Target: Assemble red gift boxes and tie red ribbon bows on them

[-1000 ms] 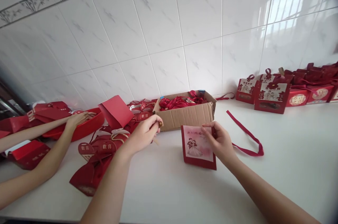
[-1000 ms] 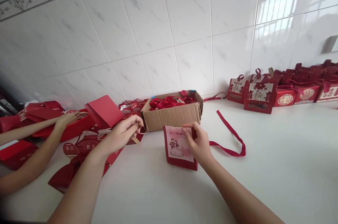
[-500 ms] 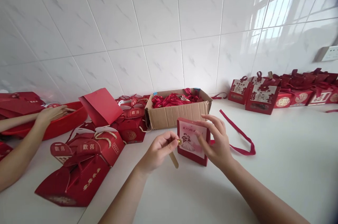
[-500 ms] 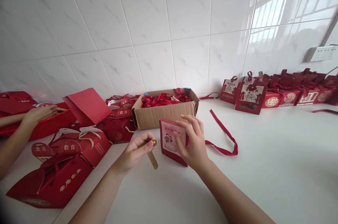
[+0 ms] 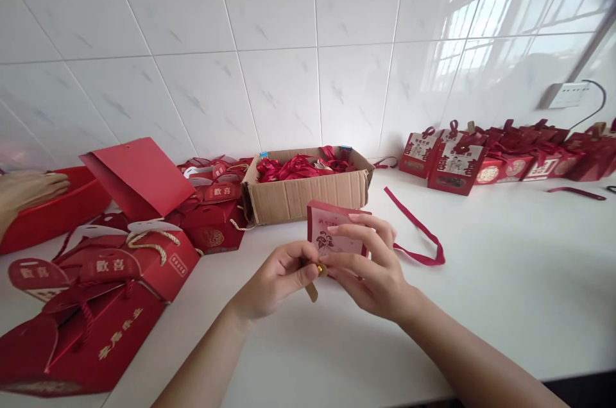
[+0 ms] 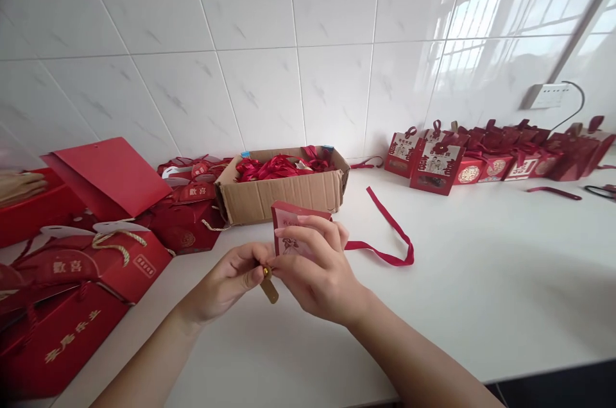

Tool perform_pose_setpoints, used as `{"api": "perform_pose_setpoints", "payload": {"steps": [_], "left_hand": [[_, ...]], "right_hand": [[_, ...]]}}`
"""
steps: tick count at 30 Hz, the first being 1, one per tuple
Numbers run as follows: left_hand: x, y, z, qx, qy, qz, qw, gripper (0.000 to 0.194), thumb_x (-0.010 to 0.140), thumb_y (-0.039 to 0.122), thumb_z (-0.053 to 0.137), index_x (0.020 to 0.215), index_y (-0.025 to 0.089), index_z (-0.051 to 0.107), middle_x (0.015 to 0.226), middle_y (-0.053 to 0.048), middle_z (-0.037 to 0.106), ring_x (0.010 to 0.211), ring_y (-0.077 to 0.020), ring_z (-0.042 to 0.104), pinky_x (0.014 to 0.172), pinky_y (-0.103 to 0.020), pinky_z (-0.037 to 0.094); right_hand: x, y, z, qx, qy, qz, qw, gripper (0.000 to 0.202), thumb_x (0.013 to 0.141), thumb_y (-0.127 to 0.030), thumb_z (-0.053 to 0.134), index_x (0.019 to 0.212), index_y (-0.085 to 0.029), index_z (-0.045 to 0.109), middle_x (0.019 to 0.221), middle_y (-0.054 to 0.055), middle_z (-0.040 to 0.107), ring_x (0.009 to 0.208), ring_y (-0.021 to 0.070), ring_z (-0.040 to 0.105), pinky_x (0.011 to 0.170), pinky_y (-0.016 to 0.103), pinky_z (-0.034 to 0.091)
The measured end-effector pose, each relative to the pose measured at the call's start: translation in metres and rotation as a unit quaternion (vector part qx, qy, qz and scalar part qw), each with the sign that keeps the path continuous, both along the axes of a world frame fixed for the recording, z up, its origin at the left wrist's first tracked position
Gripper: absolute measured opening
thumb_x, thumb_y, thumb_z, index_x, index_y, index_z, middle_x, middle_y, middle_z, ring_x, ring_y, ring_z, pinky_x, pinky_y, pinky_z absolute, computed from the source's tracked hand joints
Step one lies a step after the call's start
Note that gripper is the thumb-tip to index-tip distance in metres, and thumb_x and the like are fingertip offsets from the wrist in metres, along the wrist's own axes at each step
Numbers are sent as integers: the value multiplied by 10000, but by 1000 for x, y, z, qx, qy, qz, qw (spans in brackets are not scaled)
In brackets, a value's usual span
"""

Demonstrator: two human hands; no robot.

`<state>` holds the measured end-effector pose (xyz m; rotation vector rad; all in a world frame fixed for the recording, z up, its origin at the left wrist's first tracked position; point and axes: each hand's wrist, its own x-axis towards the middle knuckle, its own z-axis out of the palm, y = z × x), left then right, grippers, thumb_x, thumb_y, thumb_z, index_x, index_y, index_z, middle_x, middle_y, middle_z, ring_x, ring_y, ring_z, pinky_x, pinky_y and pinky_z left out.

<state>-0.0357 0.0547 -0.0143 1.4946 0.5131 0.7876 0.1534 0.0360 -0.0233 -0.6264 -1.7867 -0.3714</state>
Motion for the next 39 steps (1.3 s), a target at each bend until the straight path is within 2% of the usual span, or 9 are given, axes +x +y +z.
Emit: {"api": "perform_pose_setpoints", "payload": {"steps": [4,9,19,26,31,33,35,37,39], "left_hand": [[1,1,-5,-4,-4,-6,1000,150,847,319,602,798,177,600,806,-10,515,766,-145,541,654,-313,542],[2,1,-8,-19,-16,-16,1000,166,827,344,624,800,183,599,784,0,508,733,-137,539,636,-311,544],[5,4,-10,-4,10,5,1000,173,848,343,595,793,179,588,794,-12,505,764,-151,535,665,-316,524],[7,3,-7,37,23,31,999,186,860,346,580,772,184,558,771,9,507,712,-123,531,662,-278,484],[4,4,-8,47,31,51,997,201,846,378,594,787,189,563,766,10,526,690,-125,557,686,-288,475],[2,6,-7,64,15,77,995,198,842,385,597,779,199,567,767,15,519,698,-120,550,686,-272,468],[0,9,-6,100,8,145,984,193,835,390,603,774,208,579,850,7,524,725,-110,542,697,-253,459],[-1,14,-8,136,21,221,966,200,819,408,616,779,212,598,1034,-26,528,852,-139,562,744,-262,458],[-1,19,-11,162,45,262,950,214,811,425,616,787,213,613,1248,-69,477,1108,-220,514,849,-309,443]], "right_hand": [[0,0,1,-24,-11,0,1000,155,844,-141,542,845,-255,648,1063,39,627,1110,256,467,891,417,387],[3,3,0,-26,-40,12,999,186,853,-103,502,865,-249,617,1083,40,628,1119,247,453,906,413,374],[5,9,-6,-56,-111,38,992,132,869,-116,438,933,-193,524,1133,95,591,1166,245,422,897,406,363],[-2,5,-9,-47,-101,-7,994,111,846,-130,411,896,-175,499,1049,114,593,1136,268,440,864,420,343],[-3,3,-8,-15,-45,-44,998,91,831,-136,483,890,-197,514,1169,108,540,1167,288,431,925,454,348],[0,7,-7,-2,24,-66,998,143,825,-151,525,950,-218,514,1226,108,498,1208,302,411,970,491,342],[3,14,-8,-28,105,-75,991,258,820,-195,578,1060,-235,493,1267,119,465,1246,308,394,1000,521,343],[6,22,-10,-104,171,-52,978,395,813,-249,616,1169,-247,446,1296,129,449,1243,299,425,981,516,396],[7,28,-13,-213,215,11,953,488,813,-289,624,1242,-263,393,1271,126,483,1147,277,528,878,466,498]]}}
